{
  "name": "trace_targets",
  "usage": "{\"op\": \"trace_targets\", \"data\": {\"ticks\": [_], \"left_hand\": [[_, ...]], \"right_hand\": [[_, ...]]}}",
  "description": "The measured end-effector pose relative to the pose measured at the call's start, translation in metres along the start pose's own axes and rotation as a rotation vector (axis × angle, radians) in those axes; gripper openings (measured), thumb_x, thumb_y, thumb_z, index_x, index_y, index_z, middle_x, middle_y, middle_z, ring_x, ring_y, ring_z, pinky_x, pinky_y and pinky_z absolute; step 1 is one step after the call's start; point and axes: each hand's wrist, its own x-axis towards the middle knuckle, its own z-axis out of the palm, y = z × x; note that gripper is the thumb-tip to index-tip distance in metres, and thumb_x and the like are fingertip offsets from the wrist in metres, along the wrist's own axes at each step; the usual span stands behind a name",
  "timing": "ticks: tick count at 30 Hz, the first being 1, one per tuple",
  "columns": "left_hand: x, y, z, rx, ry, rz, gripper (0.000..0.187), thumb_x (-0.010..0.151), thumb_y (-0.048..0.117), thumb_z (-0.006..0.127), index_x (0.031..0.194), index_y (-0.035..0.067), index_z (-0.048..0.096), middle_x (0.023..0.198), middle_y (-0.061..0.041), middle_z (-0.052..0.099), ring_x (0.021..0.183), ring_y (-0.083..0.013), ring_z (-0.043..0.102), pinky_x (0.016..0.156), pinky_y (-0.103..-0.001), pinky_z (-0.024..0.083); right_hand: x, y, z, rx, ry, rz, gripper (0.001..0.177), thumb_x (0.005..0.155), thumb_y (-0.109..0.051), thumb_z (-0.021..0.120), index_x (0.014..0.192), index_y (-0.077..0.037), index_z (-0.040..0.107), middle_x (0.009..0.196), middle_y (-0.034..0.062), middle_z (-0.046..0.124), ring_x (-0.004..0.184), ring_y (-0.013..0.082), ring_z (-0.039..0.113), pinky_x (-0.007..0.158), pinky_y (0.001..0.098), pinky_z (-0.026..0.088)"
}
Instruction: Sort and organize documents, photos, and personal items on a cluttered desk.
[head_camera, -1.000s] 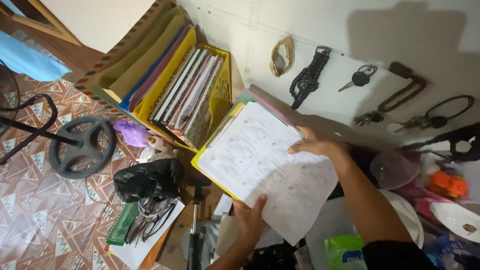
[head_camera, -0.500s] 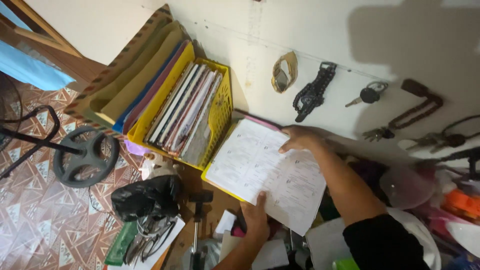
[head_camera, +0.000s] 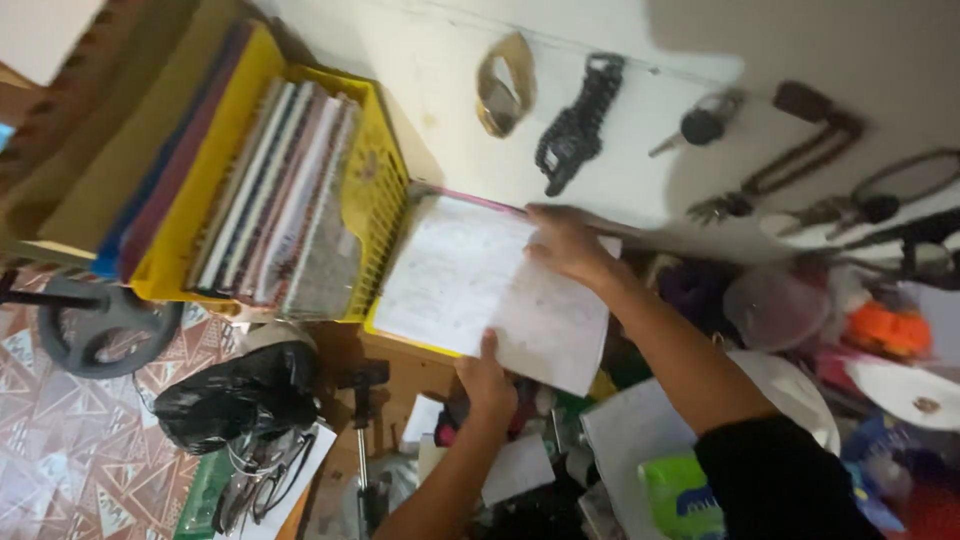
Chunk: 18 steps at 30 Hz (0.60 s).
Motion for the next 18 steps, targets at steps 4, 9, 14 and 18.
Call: {"op": "trace_targets", "data": {"ticks": [4, 9, 14, 18], "left_hand": [[0.003, -0.004, -0.001, -0.006, -0.01, -0.048, 0.035, 0.093, 0.021, 0.076, 0.112, -0.003, 0.059, 0.091, -0.01, 0.064, 0.075, -0.0208, 0.061, 0.057, -0.038, 0.05], [-0.002, 0.019, 0.018, -0.027, -0.016, -0.12, 0.025, 0.089, 0.02, 0.073, 0.107, 0.007, 0.062, 0.088, -0.006, 0.063, 0.068, -0.0194, 0.06, 0.05, -0.036, 0.045], [-0.017, 0.033, 0.029, -0.024, -0.023, -0.069, 0.031, 0.098, 0.018, 0.075, 0.116, -0.001, 0.058, 0.103, -0.009, 0.065, 0.084, -0.0228, 0.065, 0.06, -0.041, 0.053], [-0.032, 0.05, 0.045, -0.057, 0.004, -0.092, 0.039, 0.091, 0.013, 0.069, 0.128, 0.005, 0.059, 0.111, -0.007, 0.068, 0.09, -0.0231, 0.067, 0.068, -0.041, 0.057]], "right_hand": [[-0.083, -0.037, -0.06, 0.007, 0.132, 0.327, 0.036, 0.094, -0.021, 0.071, 0.125, -0.003, 0.07, 0.122, 0.0206, 0.072, 0.109, 0.0321, 0.07, 0.099, 0.0411, 0.052], [-0.19, -0.069, -0.085, -0.045, -0.219, 0.757, 0.018, 0.089, -0.013, 0.069, 0.102, -0.003, 0.076, 0.099, 0.0184, 0.074, 0.087, 0.0297, 0.073, 0.079, 0.0436, 0.057], [-0.192, -0.126, -0.05, -0.04, -0.345, 0.425, 0.061, 0.083, -0.028, 0.076, 0.137, -0.011, 0.055, 0.141, 0.025, 0.049, 0.128, 0.0462, 0.043, 0.102, 0.0584, 0.036], [-0.174, -0.139, -0.031, -0.255, -0.458, 0.232, 0.08, 0.083, -0.054, 0.067, 0.154, -0.03, 0.039, 0.164, 0.0076, 0.034, 0.15, 0.0322, 0.03, 0.124, 0.0508, 0.021]]}}
